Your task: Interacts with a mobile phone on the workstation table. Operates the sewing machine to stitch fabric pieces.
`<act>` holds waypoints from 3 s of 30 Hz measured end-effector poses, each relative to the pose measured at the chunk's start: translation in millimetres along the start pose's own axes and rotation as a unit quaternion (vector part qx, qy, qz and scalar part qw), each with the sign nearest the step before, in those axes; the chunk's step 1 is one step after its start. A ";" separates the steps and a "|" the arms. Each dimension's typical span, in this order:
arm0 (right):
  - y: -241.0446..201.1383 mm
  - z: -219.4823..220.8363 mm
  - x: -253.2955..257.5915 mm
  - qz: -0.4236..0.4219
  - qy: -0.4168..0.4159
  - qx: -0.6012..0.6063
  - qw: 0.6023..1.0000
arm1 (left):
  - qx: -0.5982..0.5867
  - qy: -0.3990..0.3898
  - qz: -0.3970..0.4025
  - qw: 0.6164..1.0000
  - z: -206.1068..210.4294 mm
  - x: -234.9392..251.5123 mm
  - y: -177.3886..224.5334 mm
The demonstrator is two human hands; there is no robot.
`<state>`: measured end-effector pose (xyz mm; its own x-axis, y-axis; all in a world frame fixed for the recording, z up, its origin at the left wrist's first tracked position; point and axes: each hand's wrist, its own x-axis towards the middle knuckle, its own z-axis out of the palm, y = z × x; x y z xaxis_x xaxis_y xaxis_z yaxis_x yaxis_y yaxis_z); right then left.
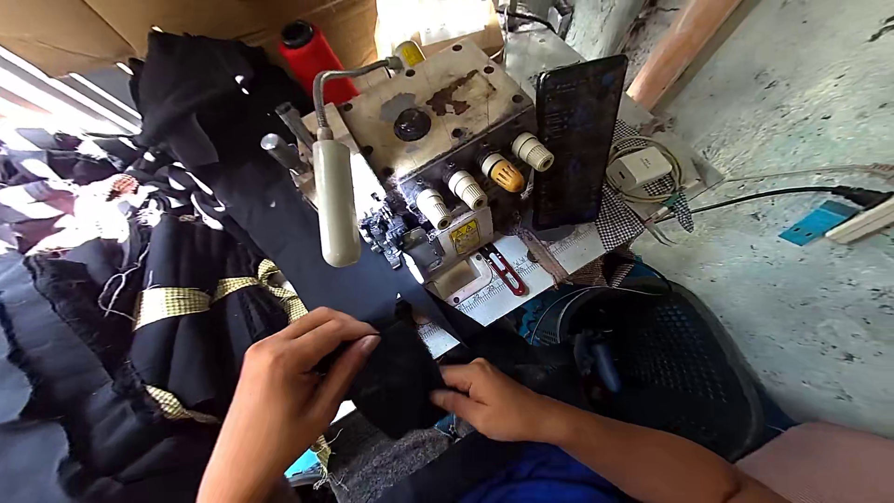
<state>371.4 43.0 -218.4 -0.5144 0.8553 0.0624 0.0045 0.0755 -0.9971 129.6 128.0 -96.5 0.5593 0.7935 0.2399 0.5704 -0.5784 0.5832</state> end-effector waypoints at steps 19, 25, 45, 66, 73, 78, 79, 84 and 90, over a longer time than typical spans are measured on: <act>-3.2 -4.9 6.3 0.077 0.011 -0.060 0.995 | 0.019 -0.017 -0.012 1.000 -1.3 37.2 -39.9; 6.4 -3.0 -0.3 0.039 0.057 -0.113 0.991 | 0.034 -0.017 -0.013 0.999 -2.5 37.5 -35.4; -28.2 -20.1 39.9 -0.058 0.213 -0.039 0.975 | 0.016 0.128 -0.043 0.991 63.5 -10.6 5.7; -36.0 -45.3 33.4 -0.079 0.135 0.040 0.987 | -0.011 0.122 -0.041 0.992 43.7 14.0 -15.8; -63.4 -49.7 37.4 -0.084 0.137 0.117 0.980 | 0.044 0.143 -0.031 0.988 39.7 7.1 17.6; -73.9 -59.2 43.7 -0.031 0.093 0.238 0.966 | -0.029 0.089 0.009 0.996 43.3 10.0 20.4; -75.6 -60.6 45.3 -0.031 0.094 0.240 0.966 | -0.036 0.084 0.008 0.996 41.1 12.3 18.0; -84.8 -61.3 48.1 -0.045 0.105 0.234 0.965 | -0.021 0.094 -0.036 0.995 31.9 28.3 3.7; -86.1 -45.5 45.5 -0.090 0.157 0.044 0.983 | 0.044 0.149 -0.103 0.983 45.3 31.3 -1.8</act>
<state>386.6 98.7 -127.8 -0.2098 0.9492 0.2344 -0.1426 0.2074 -0.9678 173.3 145.2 -125.2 0.2335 0.9080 0.3479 0.7104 -0.4036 0.5766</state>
